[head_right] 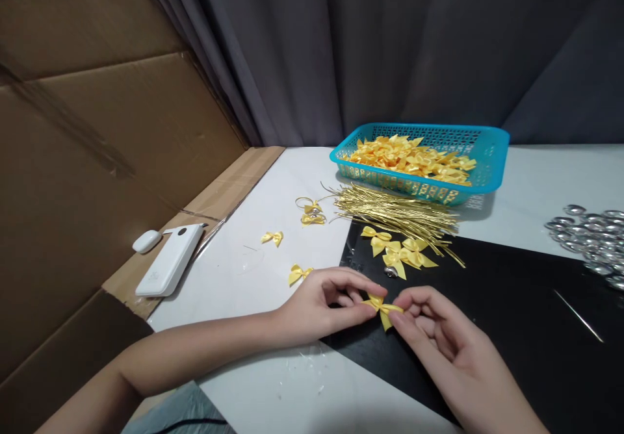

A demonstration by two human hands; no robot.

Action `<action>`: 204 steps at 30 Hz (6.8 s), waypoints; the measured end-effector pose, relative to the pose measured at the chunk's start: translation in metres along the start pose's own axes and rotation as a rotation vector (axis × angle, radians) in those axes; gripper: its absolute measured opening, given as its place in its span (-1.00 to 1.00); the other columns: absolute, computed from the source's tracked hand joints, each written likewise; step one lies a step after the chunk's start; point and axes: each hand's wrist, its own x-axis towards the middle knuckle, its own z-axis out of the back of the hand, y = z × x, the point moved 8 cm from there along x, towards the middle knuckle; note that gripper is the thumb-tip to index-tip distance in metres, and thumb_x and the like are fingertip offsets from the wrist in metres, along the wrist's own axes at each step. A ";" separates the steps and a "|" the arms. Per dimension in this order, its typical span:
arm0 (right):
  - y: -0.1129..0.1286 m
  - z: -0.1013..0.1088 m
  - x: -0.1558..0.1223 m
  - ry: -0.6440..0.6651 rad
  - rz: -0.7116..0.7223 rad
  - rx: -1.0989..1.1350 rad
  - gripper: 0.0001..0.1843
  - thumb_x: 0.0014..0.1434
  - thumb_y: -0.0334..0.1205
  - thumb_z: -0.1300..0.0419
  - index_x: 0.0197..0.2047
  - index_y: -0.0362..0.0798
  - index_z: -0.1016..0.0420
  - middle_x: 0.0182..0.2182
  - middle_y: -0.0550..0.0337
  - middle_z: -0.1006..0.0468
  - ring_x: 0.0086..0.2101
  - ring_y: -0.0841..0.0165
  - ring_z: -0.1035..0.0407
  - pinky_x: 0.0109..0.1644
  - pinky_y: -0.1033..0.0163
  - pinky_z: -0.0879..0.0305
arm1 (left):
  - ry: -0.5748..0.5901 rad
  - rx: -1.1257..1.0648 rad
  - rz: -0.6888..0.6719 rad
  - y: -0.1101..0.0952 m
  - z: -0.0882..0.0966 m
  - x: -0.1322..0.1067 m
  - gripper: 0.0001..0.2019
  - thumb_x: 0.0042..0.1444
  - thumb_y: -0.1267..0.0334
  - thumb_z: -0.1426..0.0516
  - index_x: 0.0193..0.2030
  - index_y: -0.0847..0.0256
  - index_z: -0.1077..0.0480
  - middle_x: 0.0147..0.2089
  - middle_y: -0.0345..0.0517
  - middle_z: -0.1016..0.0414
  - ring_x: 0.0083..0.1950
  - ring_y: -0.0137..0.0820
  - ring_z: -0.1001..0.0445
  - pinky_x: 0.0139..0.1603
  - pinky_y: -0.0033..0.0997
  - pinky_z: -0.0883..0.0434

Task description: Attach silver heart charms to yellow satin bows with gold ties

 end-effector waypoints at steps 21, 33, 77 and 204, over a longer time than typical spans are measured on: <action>0.003 0.004 0.005 -0.058 -0.052 0.107 -0.56 -0.32 0.01 -0.46 -0.36 0.02 -0.49 -0.50 0.17 -0.51 -0.51 0.39 -0.35 -0.58 0.45 -0.23 | -0.037 -0.051 0.151 0.007 0.006 0.000 -0.62 -0.02 0.36 -0.28 -0.01 0.26 -0.52 -0.48 -0.24 -0.36 -0.53 -0.66 -0.26 -0.49 -0.67 -0.22; 0.005 0.003 0.002 -0.055 -0.031 -0.109 -0.53 -0.08 0.28 -0.23 -0.38 0.02 -0.43 -0.66 0.28 -0.32 -0.65 0.44 -0.14 -0.60 0.36 -0.10 | 0.095 0.066 0.030 0.001 -0.006 -0.003 -0.62 0.02 0.33 -0.24 0.03 0.24 -0.50 -0.25 -0.05 -0.48 -0.40 -0.56 -0.31 -0.36 -0.60 -0.34; 0.034 -0.011 -0.008 0.030 0.100 0.081 -0.75 -0.05 -0.10 -0.29 -0.36 -0.08 -0.42 -0.54 0.30 -0.39 -0.58 0.53 -0.08 -0.51 0.36 -0.01 | 0.023 0.168 0.177 0.000 -0.009 0.000 -0.84 0.06 0.20 -0.19 -0.34 0.28 -0.42 -0.45 -0.22 -0.38 -0.42 -0.49 -0.30 -0.37 -0.48 -0.22; 0.035 0.001 -0.006 -0.067 0.038 0.094 -0.70 -0.09 -0.01 -0.32 -0.43 -0.08 -0.47 -0.63 0.31 -0.30 -0.60 0.50 -0.15 -0.63 0.38 -0.10 | -0.015 0.366 0.117 -0.002 0.013 0.009 -0.81 0.10 0.16 -0.13 -0.39 0.25 -0.38 -0.46 -0.19 -0.35 -0.44 -0.46 -0.30 -0.40 -0.47 -0.23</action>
